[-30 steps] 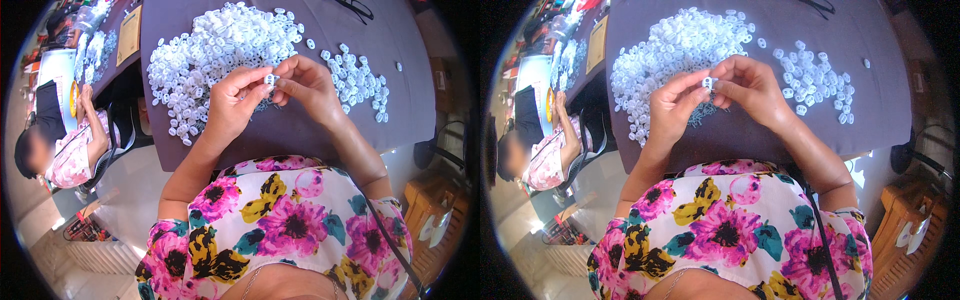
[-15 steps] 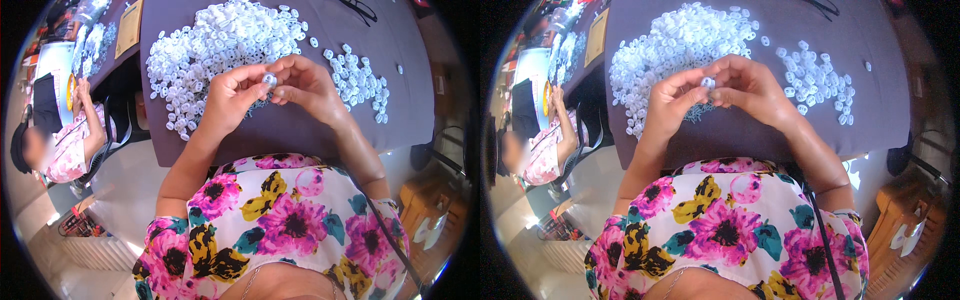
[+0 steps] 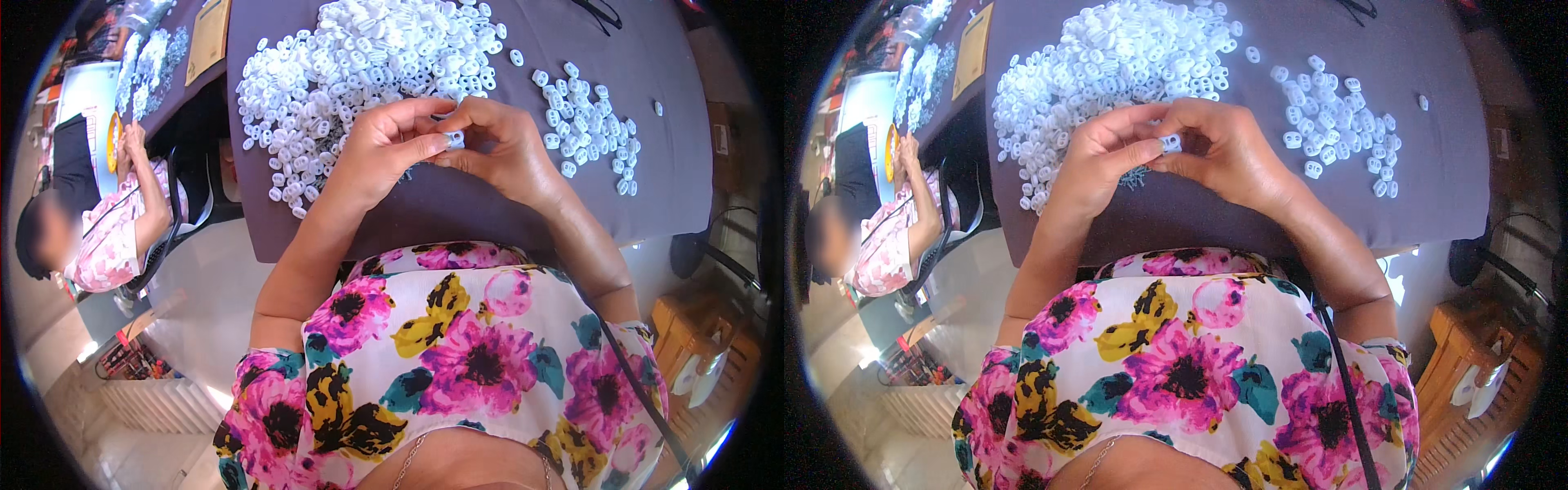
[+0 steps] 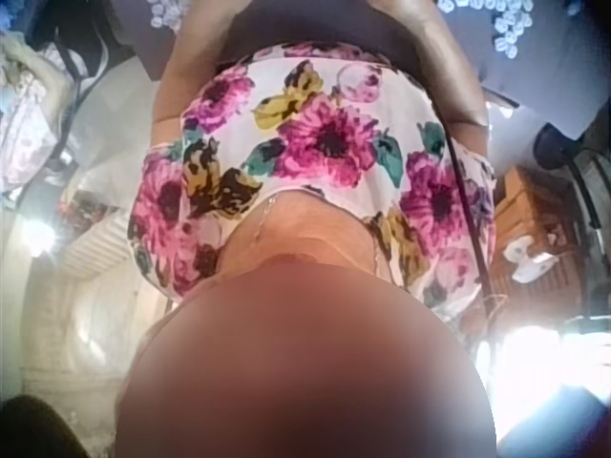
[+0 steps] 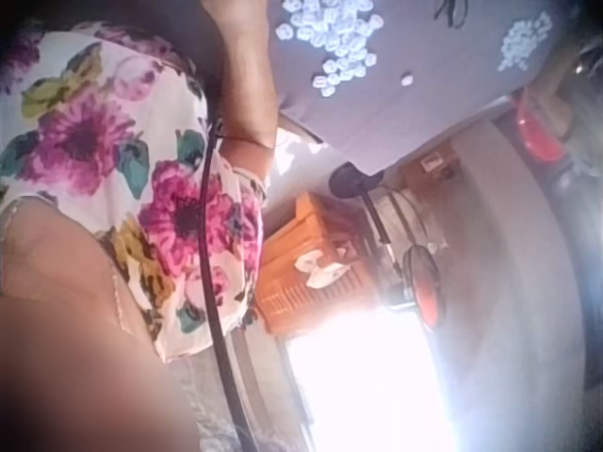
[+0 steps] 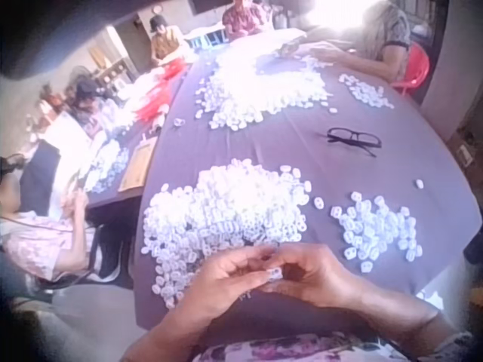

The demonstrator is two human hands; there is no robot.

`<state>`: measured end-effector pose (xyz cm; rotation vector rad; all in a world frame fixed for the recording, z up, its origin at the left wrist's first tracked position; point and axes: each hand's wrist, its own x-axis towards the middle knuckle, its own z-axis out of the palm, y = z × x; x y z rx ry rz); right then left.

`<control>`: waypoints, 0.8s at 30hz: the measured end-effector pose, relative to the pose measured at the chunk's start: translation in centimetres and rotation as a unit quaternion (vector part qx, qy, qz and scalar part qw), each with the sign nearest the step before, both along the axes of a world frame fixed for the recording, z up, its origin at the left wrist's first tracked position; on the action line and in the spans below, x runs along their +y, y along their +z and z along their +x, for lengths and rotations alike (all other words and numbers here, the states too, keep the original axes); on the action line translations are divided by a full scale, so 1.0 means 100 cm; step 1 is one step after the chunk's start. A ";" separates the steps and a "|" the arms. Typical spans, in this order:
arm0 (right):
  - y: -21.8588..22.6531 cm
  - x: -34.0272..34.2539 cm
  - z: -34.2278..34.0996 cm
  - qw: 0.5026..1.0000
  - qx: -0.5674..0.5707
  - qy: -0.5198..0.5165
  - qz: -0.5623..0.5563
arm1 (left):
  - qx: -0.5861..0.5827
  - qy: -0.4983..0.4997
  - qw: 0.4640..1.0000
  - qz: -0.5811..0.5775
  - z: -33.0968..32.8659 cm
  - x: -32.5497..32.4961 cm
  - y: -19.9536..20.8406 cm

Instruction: The person assembles plastic cord locks by inserting springs into the outer stopper bodies and joining the pieces by hand, then sorts and gathers the plastic pieces on the table.

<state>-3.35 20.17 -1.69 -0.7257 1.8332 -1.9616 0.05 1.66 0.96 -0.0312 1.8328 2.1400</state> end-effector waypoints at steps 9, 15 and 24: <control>0.003 0.002 0.002 0.993 0.081 0.024 0.078 | -0.001 -0.010 1.000 0.022 0.008 -0.004 -0.011; -0.012 -0.005 0.000 0.996 0.069 0.034 0.036 | -0.014 0.009 0.999 0.028 0.014 -0.004 -0.017; 0.031 0.030 0.000 0.972 0.109 -0.079 0.194 | 0.092 0.111 0.987 -0.070 0.022 -0.035 0.030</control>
